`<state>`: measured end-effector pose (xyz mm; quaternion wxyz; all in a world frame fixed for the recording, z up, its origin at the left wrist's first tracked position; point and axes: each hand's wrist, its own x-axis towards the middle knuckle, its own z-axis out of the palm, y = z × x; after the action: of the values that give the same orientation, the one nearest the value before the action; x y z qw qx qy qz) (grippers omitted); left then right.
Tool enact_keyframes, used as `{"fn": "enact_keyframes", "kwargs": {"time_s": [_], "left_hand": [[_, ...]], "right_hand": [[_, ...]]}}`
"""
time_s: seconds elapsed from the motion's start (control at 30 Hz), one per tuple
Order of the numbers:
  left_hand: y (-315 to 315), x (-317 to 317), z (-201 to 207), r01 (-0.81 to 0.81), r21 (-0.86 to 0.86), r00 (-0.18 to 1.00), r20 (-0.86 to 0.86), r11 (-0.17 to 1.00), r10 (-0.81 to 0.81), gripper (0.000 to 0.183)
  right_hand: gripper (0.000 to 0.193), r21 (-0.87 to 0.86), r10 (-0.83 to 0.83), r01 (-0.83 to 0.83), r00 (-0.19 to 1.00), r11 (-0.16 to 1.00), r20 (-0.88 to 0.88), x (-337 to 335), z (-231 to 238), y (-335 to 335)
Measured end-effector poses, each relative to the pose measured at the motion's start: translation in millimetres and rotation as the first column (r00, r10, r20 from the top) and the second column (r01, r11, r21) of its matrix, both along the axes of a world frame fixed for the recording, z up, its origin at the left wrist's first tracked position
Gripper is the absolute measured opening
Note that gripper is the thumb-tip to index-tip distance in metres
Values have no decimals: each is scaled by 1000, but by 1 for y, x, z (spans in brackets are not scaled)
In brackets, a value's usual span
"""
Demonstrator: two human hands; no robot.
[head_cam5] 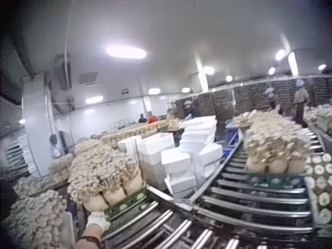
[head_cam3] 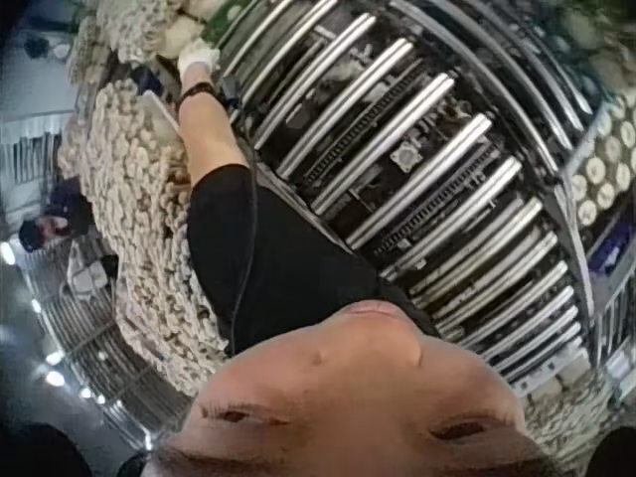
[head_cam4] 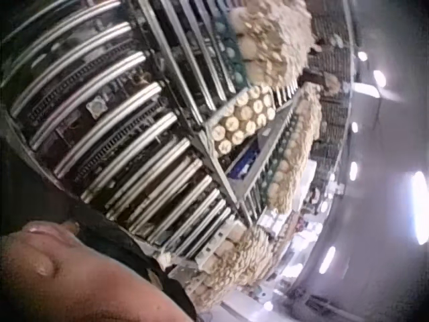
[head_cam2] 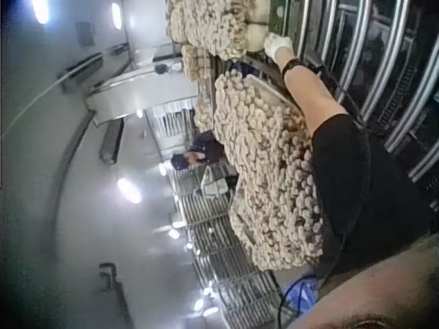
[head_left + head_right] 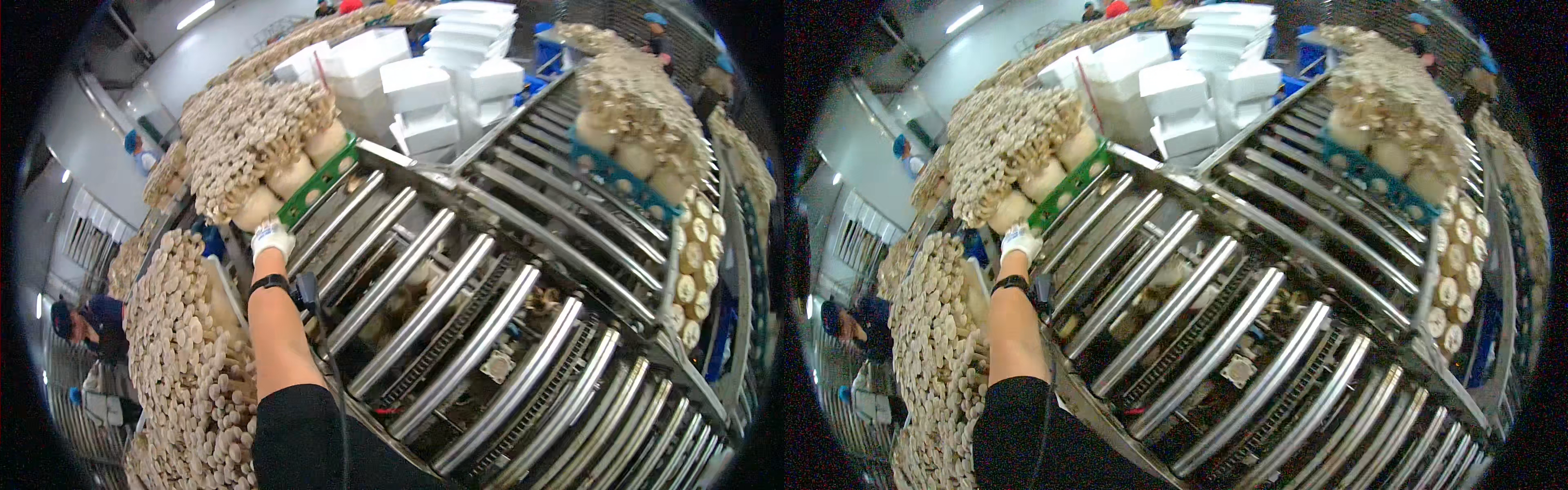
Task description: Break apart large mushroom clusters and sort individual mushrooms into trays on a moving conveyor belt system.
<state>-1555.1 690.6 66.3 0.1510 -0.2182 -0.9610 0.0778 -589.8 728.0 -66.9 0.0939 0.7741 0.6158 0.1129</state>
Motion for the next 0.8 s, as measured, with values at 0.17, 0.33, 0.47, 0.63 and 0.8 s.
{"fn": "enact_keyframes", "kwargs": {"time_s": [0.17,0.33,0.47,0.63,0.8], "left_hand": [[-18,-44,-21,-260,46,943,228,964,243,68],[-44,-68,-60,-338,164,904,330,927,271,84],[-23,-77,-51,-299,310,934,287,903,211,63],[-28,-62,-53,-153,319,983,147,935,111,54],[-4,16,-49,-115,471,963,269,875,-18,69]], "right_hand": [[57,-25,119,-120,993,992,-13,-27,-25,50],[59,-40,174,-175,984,984,-26,-49,-45,81],[61,-39,167,-167,986,985,-4,-41,-41,85],[64,-42,215,-217,975,975,-51,-45,-47,93],[67,-14,185,-187,977,982,-102,-33,-41,81]]}}
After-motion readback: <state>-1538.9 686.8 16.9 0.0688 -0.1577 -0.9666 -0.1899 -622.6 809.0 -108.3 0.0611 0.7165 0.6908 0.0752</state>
